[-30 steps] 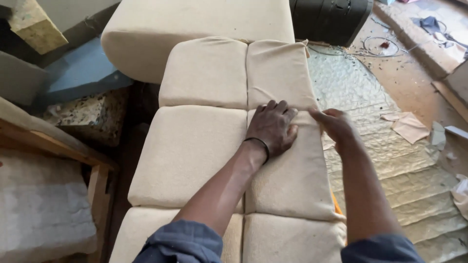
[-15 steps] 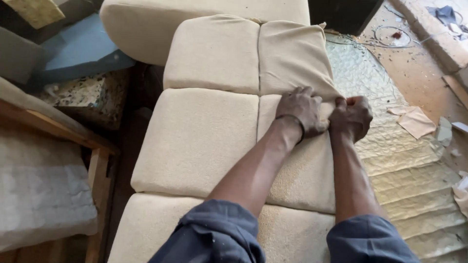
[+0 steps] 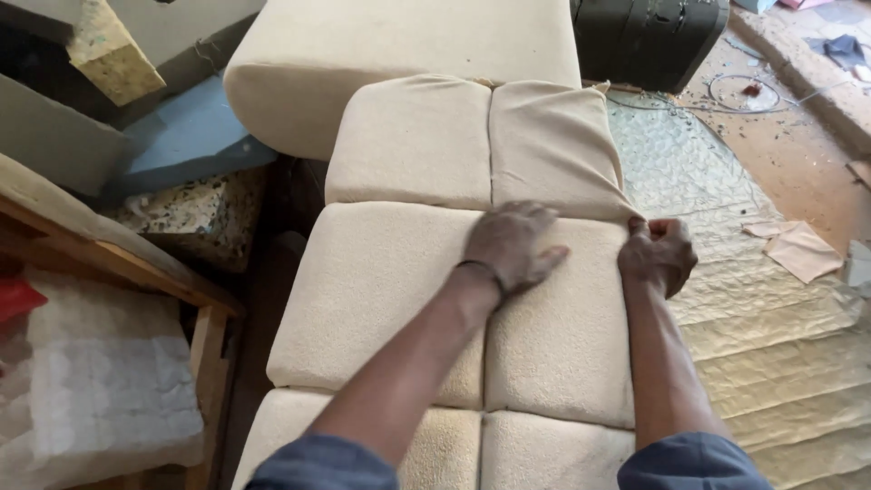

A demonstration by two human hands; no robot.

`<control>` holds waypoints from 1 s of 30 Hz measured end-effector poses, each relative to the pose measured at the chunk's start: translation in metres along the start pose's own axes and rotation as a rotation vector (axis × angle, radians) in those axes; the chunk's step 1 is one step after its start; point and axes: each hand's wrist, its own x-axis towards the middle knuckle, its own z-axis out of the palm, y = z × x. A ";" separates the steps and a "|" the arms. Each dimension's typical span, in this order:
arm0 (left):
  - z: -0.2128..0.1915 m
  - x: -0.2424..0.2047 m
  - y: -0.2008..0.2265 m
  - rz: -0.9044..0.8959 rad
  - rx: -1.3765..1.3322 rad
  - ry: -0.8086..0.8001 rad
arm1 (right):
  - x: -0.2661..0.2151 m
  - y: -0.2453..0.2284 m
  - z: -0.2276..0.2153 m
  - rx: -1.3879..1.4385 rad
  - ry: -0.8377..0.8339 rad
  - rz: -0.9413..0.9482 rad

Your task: Sewing and tightening threads to create a tufted pattern on a fabric-covered foam cushion.

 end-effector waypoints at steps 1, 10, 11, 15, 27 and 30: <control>-0.004 -0.018 -0.012 -0.057 0.017 0.120 | -0.003 0.001 -0.001 -0.012 -0.024 -0.006; 0.013 0.017 0.006 -0.377 0.151 -0.101 | -0.001 0.000 -0.001 0.003 -0.093 -0.030; 0.018 0.023 0.000 -0.381 0.151 -0.108 | -0.004 -0.006 -0.008 0.000 -0.099 -0.027; 0.024 0.005 -0.005 -0.338 0.146 -0.065 | -0.025 -0.037 -0.055 -0.054 -0.243 -0.247; 0.037 -0.257 0.118 -0.027 -0.142 0.398 | -0.266 0.009 -0.326 -0.056 -0.549 -0.787; 0.032 -0.305 0.138 0.005 -0.134 0.399 | -0.281 0.026 -0.334 -0.139 -0.494 -0.770</control>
